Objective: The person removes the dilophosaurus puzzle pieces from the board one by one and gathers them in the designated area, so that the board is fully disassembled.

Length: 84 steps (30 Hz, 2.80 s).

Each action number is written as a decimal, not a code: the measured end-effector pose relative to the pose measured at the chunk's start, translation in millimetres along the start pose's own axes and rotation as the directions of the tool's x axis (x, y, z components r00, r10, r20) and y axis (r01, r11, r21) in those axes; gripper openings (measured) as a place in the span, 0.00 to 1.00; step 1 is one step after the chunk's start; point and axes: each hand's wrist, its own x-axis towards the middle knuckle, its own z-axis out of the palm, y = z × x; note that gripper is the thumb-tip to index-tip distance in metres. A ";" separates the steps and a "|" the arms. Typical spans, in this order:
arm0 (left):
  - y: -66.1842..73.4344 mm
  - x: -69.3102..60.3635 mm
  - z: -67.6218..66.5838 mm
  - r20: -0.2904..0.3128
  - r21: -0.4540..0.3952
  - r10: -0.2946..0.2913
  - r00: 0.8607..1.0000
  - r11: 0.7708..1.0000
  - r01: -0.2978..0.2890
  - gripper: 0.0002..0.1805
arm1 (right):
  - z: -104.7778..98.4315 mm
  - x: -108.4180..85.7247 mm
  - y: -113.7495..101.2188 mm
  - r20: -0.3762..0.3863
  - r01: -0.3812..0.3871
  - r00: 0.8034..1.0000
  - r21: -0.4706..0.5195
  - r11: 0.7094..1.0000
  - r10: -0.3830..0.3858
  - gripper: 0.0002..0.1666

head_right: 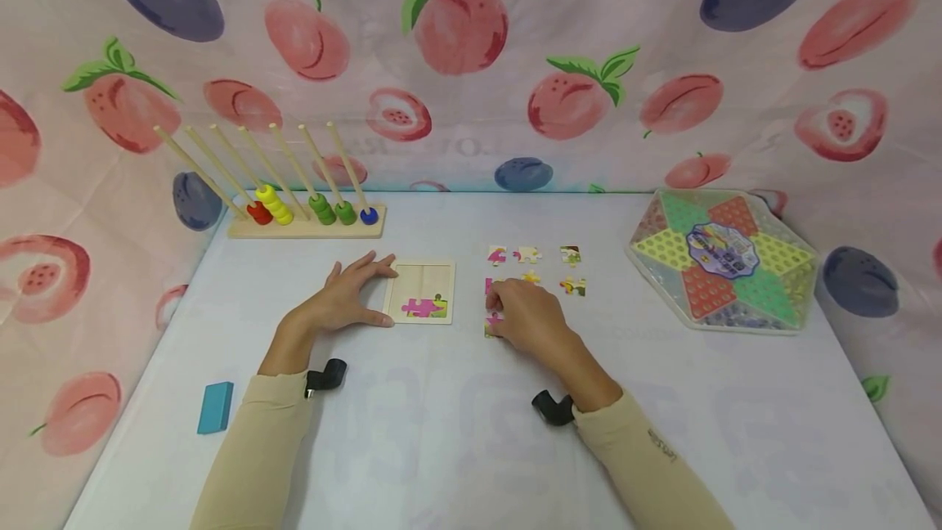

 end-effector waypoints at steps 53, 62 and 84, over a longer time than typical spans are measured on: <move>-1.5 -0.2 -0.1 0.001 -0.006 0.013 1.000 1.000 -0.013 0.41 | 17.9 71.7 -65.0 0.244 0.435 0.854 0.153 0.887 -0.460 0.21; -3.3 -0.1 1.7 0.004 -0.006 0.013 1.000 1.000 -0.013 0.41 | 18.3 69.2 -67.0 0.264 0.408 0.860 0.156 0.899 -0.437 0.20; -3.3 -0.8 -0.3 0.005 -0.012 0.009 1.000 1.000 -0.009 0.41 | 17.7 76.3 -64.5 0.286 0.416 0.849 0.156 0.896 -0.444 0.20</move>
